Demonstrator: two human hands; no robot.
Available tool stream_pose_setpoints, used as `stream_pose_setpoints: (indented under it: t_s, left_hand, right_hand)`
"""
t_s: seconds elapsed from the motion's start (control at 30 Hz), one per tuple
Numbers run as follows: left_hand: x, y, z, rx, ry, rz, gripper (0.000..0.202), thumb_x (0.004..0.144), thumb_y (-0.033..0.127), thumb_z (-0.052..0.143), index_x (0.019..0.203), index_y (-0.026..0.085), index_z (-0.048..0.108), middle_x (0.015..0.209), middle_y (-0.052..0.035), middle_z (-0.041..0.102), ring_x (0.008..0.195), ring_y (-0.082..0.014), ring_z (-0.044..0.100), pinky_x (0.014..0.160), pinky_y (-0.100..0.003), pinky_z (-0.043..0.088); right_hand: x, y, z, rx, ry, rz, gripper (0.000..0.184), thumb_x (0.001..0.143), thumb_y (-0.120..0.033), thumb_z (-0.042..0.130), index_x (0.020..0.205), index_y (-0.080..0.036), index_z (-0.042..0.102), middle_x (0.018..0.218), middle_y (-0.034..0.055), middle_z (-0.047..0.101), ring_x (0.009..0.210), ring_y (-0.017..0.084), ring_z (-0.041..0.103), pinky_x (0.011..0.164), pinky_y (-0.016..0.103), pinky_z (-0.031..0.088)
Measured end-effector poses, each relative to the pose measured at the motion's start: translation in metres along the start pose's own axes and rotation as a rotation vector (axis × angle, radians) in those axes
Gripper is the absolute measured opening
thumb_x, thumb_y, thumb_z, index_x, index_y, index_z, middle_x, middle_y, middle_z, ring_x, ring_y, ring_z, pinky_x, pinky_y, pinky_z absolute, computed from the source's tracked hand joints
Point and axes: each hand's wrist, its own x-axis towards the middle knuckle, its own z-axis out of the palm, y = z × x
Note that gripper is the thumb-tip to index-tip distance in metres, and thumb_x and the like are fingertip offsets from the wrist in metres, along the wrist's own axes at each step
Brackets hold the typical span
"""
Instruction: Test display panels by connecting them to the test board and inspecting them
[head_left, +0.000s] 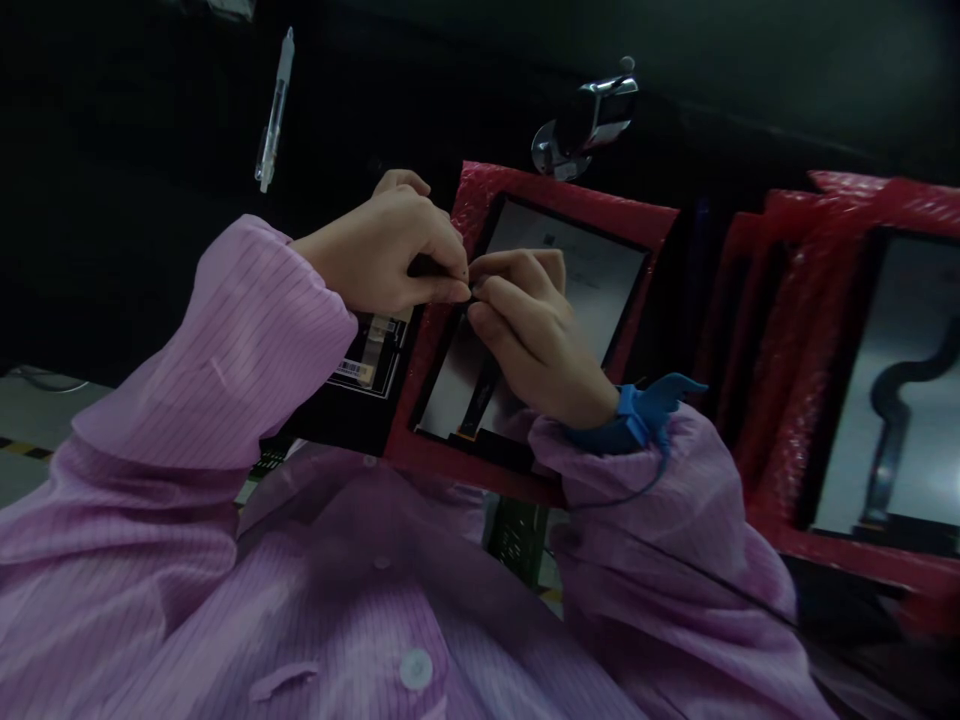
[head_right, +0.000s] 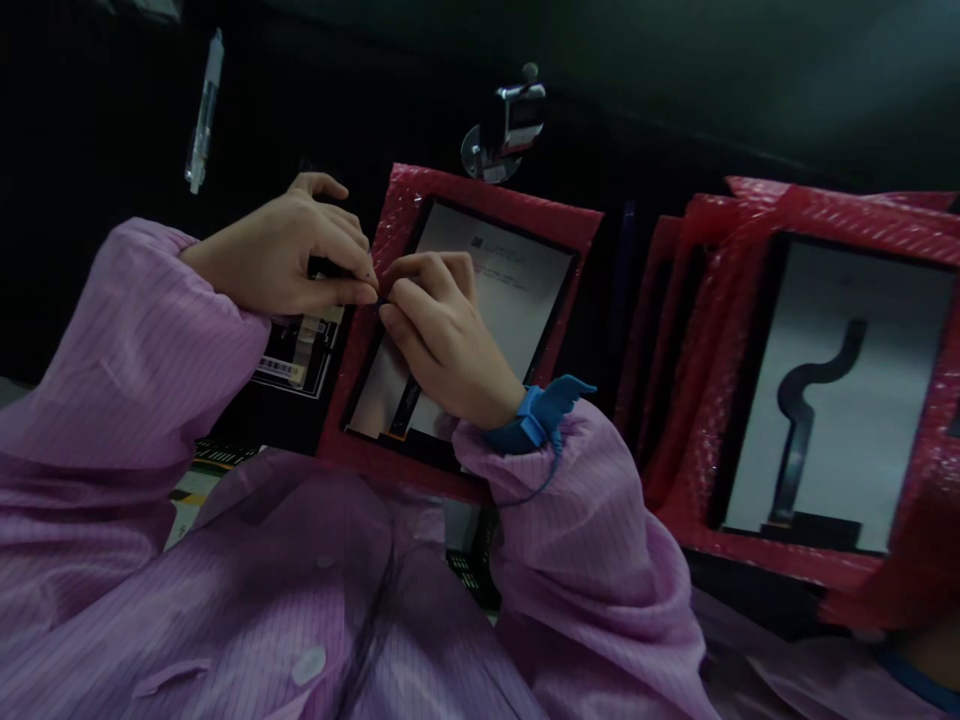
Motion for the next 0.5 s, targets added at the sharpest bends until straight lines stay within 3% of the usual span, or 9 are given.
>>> stream_pose_setpoints:
  t_s: [0.33,0.5]
  left_hand:
    - [0.0006,0.0037,-0.0005,0.004,-0.007,-0.021,0.020,0.092,0.033,0.068,0.075,0.022,0.073,0.072,0.0033,0.072,0.071,-0.0125,0.063,0.124,-0.052,0.027]
    - [0.0017,0.0071,0.0008,0.028,0.025,-0.066,0.022,0.088,0.033,0.068,0.070,0.022,0.069,0.071,0.0023,0.070,0.076,-0.0168,0.065,0.124,-0.054,0.027]
  right_hand:
    - [0.0002,-0.0022,0.0023,0.032,-0.016,0.008,0.033,0.108,-0.045,0.039,0.095,-0.022,0.058,0.122,0.0107,0.060,0.117,0.027,0.049,0.113,0.058,0.039]
    - [0.0006,-0.0049,0.0020,0.017,-0.007,0.035,0.041,0.108,-0.053,0.035,0.093,-0.023,0.059,0.122,0.0105,0.061,0.118,0.028,0.050,0.113,0.057,0.039]
